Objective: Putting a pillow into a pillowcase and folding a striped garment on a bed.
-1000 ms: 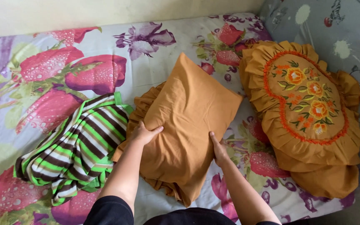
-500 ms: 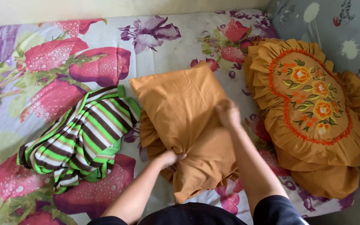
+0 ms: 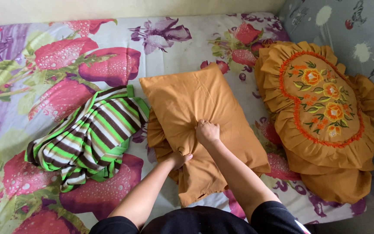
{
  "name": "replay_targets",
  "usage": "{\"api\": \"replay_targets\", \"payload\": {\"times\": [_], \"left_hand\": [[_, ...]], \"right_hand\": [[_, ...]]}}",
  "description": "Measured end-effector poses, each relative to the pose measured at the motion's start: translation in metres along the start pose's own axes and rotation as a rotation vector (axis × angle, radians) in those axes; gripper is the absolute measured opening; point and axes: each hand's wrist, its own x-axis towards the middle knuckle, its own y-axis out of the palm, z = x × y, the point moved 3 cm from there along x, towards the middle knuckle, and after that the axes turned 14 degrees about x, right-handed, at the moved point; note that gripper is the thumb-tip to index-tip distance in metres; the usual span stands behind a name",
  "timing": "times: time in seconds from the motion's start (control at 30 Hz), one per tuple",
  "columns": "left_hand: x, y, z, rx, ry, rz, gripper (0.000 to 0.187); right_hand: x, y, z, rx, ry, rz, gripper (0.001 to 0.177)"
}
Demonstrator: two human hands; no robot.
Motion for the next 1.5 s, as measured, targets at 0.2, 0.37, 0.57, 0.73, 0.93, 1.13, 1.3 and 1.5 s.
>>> {"api": "replay_targets", "payload": {"times": [0.2, 0.37, 0.57, 0.73, 0.93, 1.13, 1.3, 1.5], "left_hand": [[-0.119, -0.111, -0.039, -0.219, -0.135, 0.186, 0.079], [-0.127, -0.179, -0.023, -0.230, -0.289, -0.464, 0.098], [-0.149, -0.210, -0.115, 0.055, -0.048, -0.594, 0.098], [-0.115, -0.181, -0.110, -0.024, -0.133, -0.325, 0.115], [-0.105, -0.166, -0.087, 0.233, -0.056, -0.646, 0.038], [-0.095, -0.162, -0.055, 0.150, 0.156, -0.838, 0.018], [-0.104, -0.156, -0.019, 0.123, 0.152, -0.859, 0.021], [-0.130, -0.151, -0.004, 0.059, 0.066, -0.872, 0.025]], "right_hand": [[-0.013, -0.018, 0.015, 0.100, -0.074, 0.108, 0.032], [-0.057, 0.011, 0.039, -0.123, -0.283, 0.210, 0.030], [-0.104, 0.051, 0.075, -0.312, -0.584, 0.307, 0.045], [-0.119, 0.045, 0.086, -0.008, -0.954, -0.191, 0.056], [-0.101, 0.045, 0.063, -0.087, -0.616, 0.310, 0.032], [-0.093, 0.010, 0.062, 0.040, -0.539, 0.285, 0.032], [-0.037, -0.050, 0.014, 0.660, -0.579, -0.360, 0.007], [-0.008, -0.094, -0.042, 0.591, -0.081, -0.293, 0.051]]}}
